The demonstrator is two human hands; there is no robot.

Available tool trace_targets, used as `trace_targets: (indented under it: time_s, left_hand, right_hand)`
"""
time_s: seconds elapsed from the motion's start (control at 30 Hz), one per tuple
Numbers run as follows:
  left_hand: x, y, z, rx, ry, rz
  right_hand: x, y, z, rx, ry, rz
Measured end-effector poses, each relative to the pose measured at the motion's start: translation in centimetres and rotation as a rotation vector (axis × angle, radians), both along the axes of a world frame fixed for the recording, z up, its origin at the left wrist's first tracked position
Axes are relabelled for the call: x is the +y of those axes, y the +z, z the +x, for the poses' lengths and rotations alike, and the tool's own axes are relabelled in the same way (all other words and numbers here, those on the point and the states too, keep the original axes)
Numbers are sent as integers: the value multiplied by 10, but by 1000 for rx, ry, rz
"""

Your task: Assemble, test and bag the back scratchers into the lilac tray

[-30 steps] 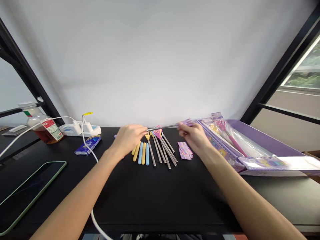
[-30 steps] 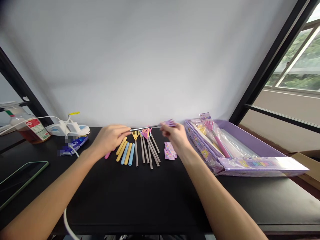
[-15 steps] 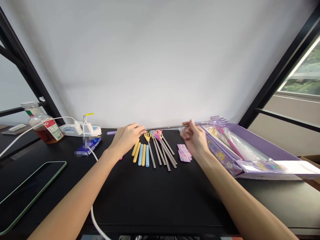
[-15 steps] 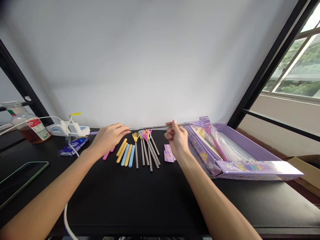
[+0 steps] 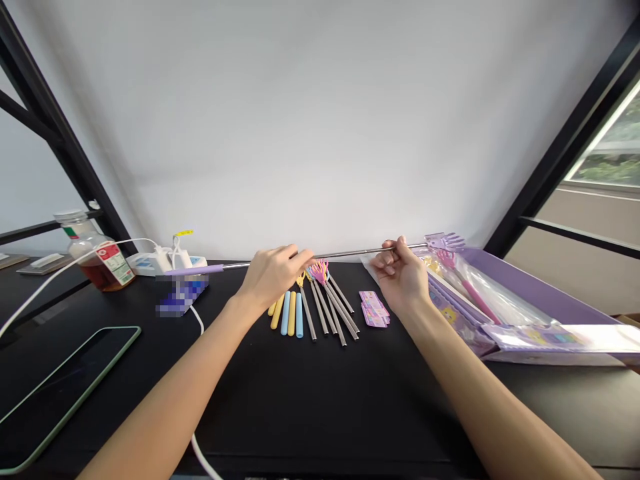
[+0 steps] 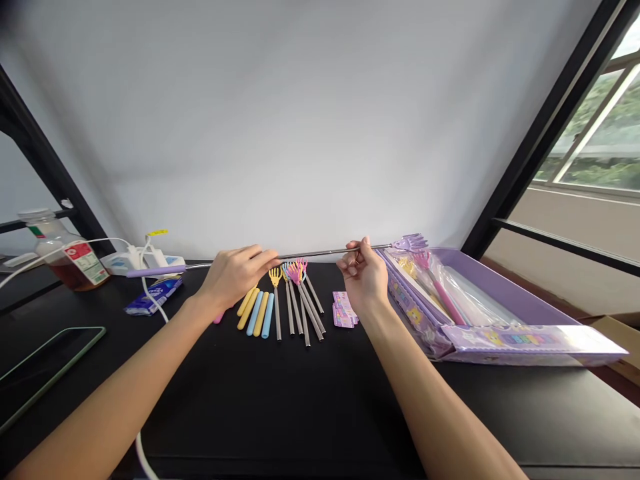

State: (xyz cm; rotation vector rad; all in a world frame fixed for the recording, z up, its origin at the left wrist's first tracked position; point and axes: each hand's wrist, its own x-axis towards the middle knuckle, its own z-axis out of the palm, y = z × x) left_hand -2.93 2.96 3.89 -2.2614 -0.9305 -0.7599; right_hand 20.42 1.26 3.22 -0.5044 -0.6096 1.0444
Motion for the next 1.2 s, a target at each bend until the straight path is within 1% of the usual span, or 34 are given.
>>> trace_targets:
  time_s: [0.1,0.23,0.33,0.37,0.43,0.5,0.53,0.6,0.67,0.73,0.8,0.87,1.03,1.07,1.2]
  left_hand:
    - [10,2,-15,-7,7,-49]
    - [17,2,-42,-32,104,-82]
    - [18,2,-51,-47,138,-135]
    - [17,2,-49,-58,145,-150]
    - [15,1,-41,-75,142,-167]
    - [11,0,-28,-59,112,-162]
    - [9,-1,-21,-36,93,-154]
    - [5,-4,-10,17,67,-130]
    - [3,-5,-4,51,56,-103]
    - [2,-5,-4,61,52,-82]
    - [3,-4,-8,49,56,-66]
    - [5,-3,-16,23,67,-63]
    - [11,-2,-38,-52,74,-143]
    - [12,-1,-43,-70,60,-170]
    - [17,-1,-56,-129,-40,-293]
  right_hand:
    - [3,8,16,25,-68,-9]
    - [6,11,54,113,-253,2]
    - [7,7,74,100,-268,-10]
    - [7,5,75,93,-246,-19]
    - [6,1,65,63,-166,-46]
    - [4,-3,44,-8,-29,-74]
    - [2,-5,30,-56,57,-106]
    - [-2,-8,5,-131,199,-119]
    - [-6,-11,-13,-182,298,-116]
    - [-8,-13,-20,-207,335,-110]
    - [-7,-12,-15,-186,293,-112]
    - [-5,-9,-3,-127,202,-119]
    - [3,-2,44,69,-80,-89]
    - [4,-2,54,106,-153,-82]
    - [8,-5,85,136,-275,-69]
